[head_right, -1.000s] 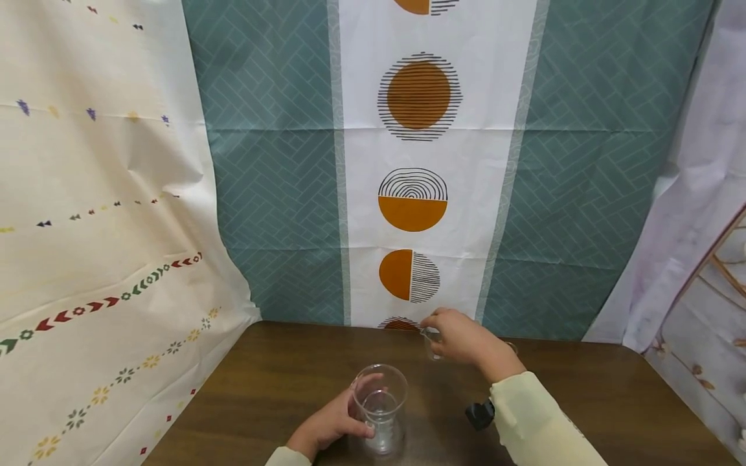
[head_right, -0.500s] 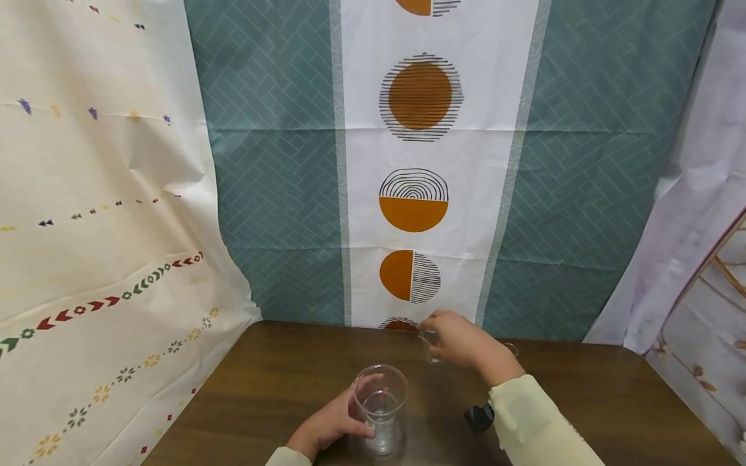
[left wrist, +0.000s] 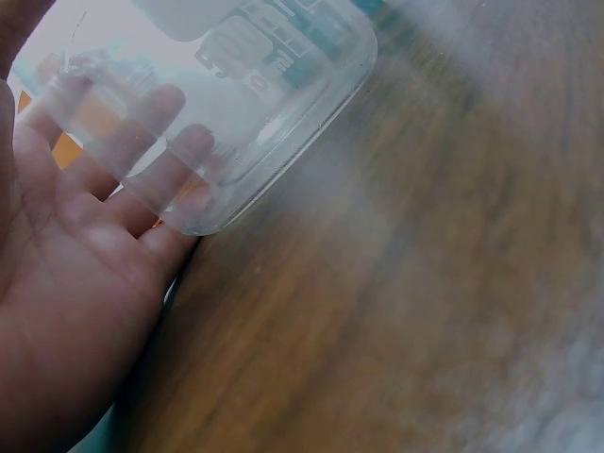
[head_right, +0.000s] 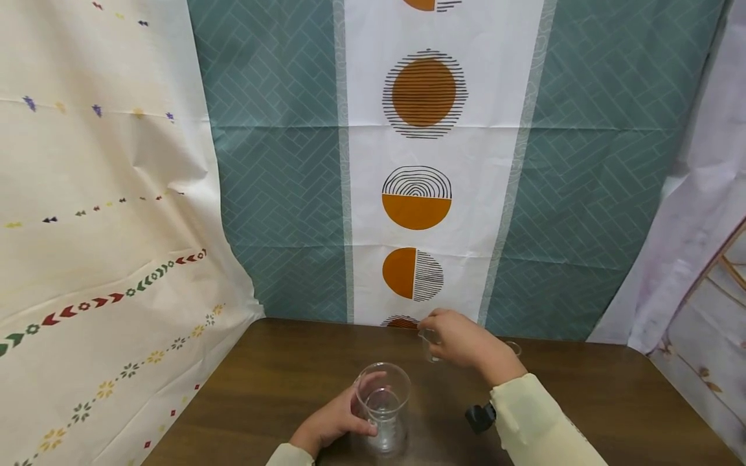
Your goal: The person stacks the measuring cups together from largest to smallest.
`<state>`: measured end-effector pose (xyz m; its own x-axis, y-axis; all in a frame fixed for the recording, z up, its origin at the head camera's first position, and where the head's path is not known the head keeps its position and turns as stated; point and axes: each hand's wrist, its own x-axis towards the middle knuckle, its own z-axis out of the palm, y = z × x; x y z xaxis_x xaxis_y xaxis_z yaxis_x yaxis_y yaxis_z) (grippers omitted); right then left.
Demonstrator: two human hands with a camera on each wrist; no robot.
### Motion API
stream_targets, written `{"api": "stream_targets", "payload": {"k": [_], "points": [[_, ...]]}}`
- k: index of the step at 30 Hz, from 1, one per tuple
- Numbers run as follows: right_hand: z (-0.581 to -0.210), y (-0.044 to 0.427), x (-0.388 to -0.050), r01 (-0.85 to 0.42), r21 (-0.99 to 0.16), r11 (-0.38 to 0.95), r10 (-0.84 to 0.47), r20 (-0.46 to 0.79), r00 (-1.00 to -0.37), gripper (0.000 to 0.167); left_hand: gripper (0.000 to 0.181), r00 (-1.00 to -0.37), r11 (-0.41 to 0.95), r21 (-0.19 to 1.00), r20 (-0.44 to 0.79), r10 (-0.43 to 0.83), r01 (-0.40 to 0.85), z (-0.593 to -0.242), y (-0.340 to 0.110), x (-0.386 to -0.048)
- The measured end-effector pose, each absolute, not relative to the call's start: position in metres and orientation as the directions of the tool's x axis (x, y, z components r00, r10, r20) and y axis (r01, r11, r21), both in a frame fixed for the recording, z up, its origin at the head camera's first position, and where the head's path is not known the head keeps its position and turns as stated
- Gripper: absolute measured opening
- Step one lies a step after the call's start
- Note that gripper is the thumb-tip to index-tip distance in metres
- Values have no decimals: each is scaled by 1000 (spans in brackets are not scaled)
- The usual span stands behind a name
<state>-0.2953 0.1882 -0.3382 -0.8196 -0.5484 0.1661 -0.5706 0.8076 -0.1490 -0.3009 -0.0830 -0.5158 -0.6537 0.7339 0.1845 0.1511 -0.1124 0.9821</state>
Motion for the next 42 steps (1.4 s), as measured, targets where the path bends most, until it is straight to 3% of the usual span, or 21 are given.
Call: {"api": "stream_targets", "payload": {"k": [42], "points": [[-337, 185, -290, -648, -109, 754, -620, 210, -756, 35, 88, -662, -112, 984, 175, 729, 137, -517, -83, -302]]}}
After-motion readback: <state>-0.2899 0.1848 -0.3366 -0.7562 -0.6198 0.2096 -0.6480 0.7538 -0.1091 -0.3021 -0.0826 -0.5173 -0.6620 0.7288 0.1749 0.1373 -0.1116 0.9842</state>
